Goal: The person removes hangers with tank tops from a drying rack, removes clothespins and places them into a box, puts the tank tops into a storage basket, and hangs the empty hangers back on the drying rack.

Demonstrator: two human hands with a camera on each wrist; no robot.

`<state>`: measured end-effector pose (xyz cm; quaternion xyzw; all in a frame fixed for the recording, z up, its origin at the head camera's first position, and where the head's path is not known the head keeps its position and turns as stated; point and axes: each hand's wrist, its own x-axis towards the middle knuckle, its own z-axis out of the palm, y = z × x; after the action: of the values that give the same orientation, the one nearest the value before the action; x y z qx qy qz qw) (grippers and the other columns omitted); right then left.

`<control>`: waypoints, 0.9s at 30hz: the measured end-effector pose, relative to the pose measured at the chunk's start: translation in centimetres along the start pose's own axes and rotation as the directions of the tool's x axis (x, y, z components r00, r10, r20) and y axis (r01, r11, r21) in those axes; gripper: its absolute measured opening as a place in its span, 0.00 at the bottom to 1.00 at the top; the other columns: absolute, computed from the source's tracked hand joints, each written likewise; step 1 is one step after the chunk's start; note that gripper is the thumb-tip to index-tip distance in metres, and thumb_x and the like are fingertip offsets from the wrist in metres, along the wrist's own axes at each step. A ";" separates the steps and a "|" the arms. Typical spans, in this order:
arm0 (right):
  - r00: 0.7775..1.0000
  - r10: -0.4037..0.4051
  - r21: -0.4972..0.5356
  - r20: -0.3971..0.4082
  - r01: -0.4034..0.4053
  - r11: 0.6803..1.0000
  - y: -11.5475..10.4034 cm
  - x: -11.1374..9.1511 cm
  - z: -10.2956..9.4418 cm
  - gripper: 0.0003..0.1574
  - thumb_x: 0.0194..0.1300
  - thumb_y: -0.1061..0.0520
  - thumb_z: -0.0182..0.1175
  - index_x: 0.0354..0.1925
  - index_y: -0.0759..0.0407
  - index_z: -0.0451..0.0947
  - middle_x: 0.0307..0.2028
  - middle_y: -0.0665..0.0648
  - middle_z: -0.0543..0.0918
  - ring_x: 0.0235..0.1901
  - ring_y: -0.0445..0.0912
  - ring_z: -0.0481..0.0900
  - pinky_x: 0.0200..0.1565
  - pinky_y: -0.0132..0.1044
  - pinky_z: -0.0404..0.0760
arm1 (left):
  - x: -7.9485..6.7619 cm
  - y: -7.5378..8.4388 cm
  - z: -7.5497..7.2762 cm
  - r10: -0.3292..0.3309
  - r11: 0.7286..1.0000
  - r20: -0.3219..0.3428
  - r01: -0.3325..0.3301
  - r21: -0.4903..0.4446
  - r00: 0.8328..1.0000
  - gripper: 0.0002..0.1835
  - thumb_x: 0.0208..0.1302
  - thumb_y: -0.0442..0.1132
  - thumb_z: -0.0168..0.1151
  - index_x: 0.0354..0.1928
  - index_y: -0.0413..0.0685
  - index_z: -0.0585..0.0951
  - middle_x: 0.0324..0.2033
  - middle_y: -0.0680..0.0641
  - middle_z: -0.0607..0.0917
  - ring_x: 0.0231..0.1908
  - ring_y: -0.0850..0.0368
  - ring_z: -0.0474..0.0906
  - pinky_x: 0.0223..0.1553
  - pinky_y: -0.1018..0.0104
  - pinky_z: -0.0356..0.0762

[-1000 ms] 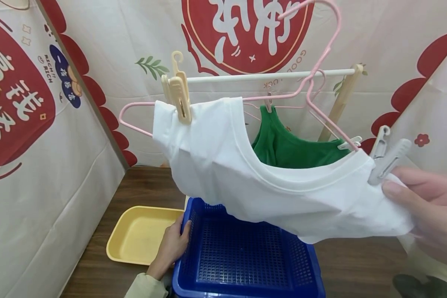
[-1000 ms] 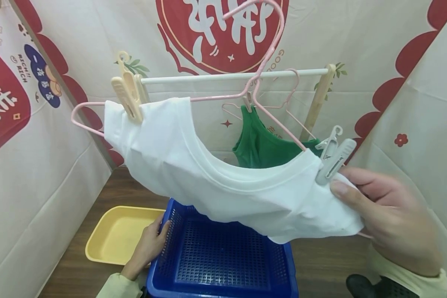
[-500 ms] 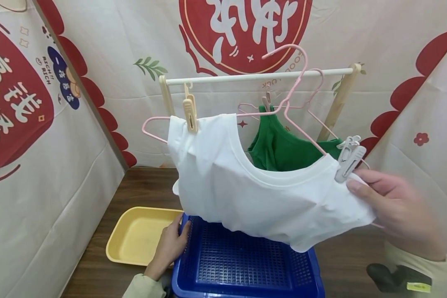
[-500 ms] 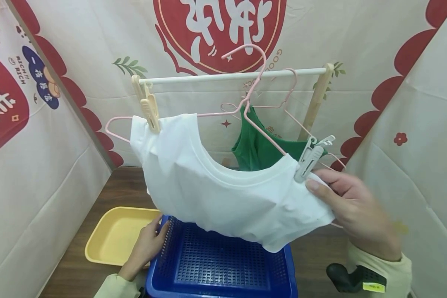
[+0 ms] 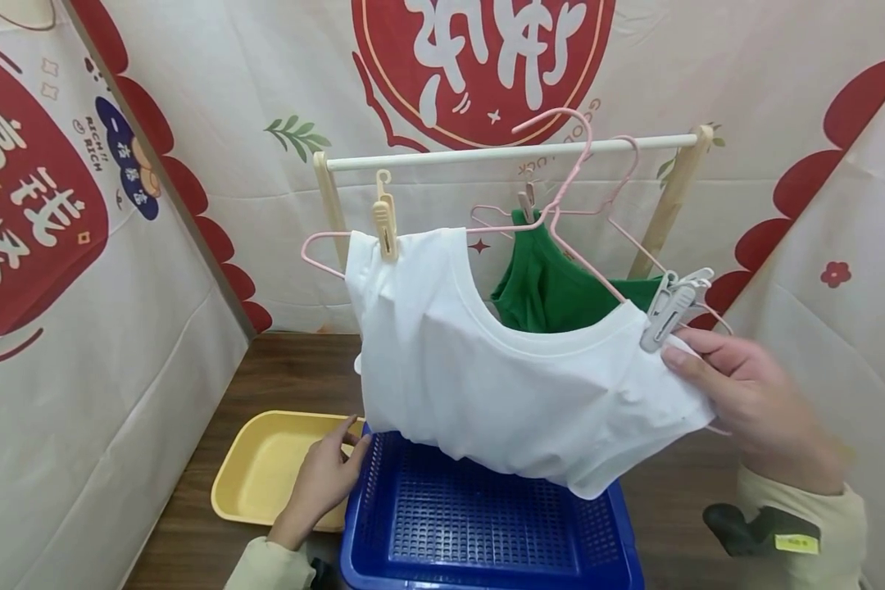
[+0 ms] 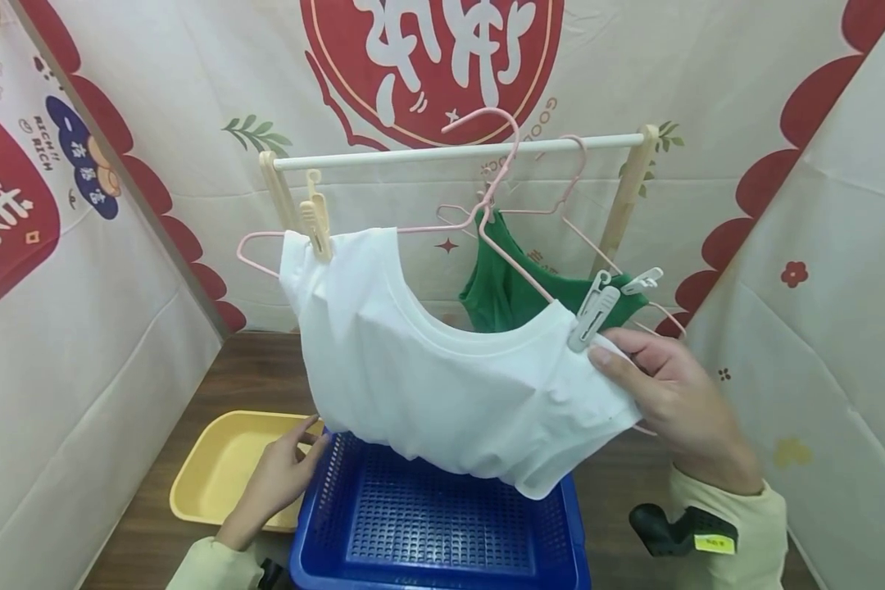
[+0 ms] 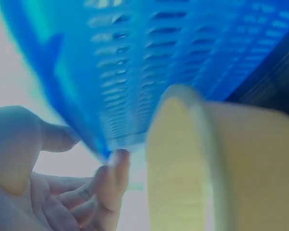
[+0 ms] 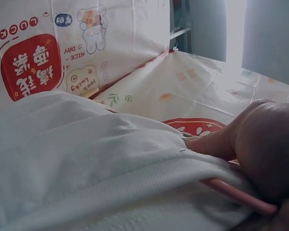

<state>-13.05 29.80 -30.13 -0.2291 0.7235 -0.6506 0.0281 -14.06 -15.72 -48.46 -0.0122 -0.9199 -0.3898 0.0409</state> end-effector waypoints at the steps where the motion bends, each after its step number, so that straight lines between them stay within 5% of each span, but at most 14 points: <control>1: 1.000 -0.004 0.002 0.001 0.004 1.000 0.1 0.1 0.0 0.23 0.76 0.71 0.40 0.54 0.60 0.79 0.35 0.56 0.87 0.27 0.51 0.87 0.28 0.40 0.84 | 0.0 0.1 -0.3 -0.002 1.000 0.007 0.002 0.009 1.000 0.26 0.70 0.42 0.61 0.64 0.36 0.73 0.40 0.45 0.87 0.21 0.65 0.76 0.21 0.69 0.73; 9: 1.000 -0.003 -0.046 -0.024 0.002 0.999 0.4 0.2 -0.3 0.24 0.76 0.70 0.42 0.55 0.56 0.80 0.36 0.54 0.87 0.27 0.49 0.87 0.27 0.38 0.83 | 0.3 1.3 -3.1 0.058 0.996 0.037 -0.061 0.059 0.998 0.32 0.67 0.42 0.64 0.68 0.35 0.68 0.55 0.38 0.82 0.50 0.45 0.82 0.44 0.52 0.82; 16: 0.999 0.023 -0.033 -0.027 -0.024 0.999 0.6 0.4 -0.3 0.23 0.77 0.69 0.42 0.55 0.55 0.80 0.37 0.53 0.87 0.28 0.49 0.87 0.28 0.37 0.83 | 0.6 2.6 -5.5 0.144 0.987 0.154 -0.153 0.047 0.978 0.46 0.64 0.52 0.66 0.76 0.40 0.56 0.72 0.35 0.64 0.69 0.36 0.64 0.64 0.38 0.65; 19: 0.999 0.016 -0.040 -0.028 -0.017 0.999 0.6 0.5 -0.3 0.23 0.77 0.69 0.42 0.54 0.55 0.81 0.37 0.53 0.87 0.28 0.49 0.87 0.28 0.37 0.83 | 1.0 2.9 -5.7 0.166 0.984 0.192 -0.175 0.031 0.967 0.53 0.60 0.59 0.68 0.77 0.45 0.52 0.75 0.38 0.58 0.73 0.36 0.56 0.66 0.34 0.59; 27: 1.000 -0.009 0.009 0.006 0.009 1.000 1.0 0.6 -0.3 0.24 0.76 0.70 0.41 0.53 0.56 0.81 0.36 0.52 0.88 0.28 0.47 0.88 0.27 0.36 0.83 | 2.1 3.6 -5.2 0.213 0.977 0.225 -0.215 -0.015 0.951 0.59 0.54 0.65 0.70 0.78 0.49 0.50 0.76 0.42 0.56 0.74 0.39 0.54 0.66 0.36 0.58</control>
<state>-13.99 29.89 -30.91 -0.2344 0.7194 -0.6532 0.0283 -15.58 -16.98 -42.12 -0.1557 -0.9137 -0.3747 -0.0218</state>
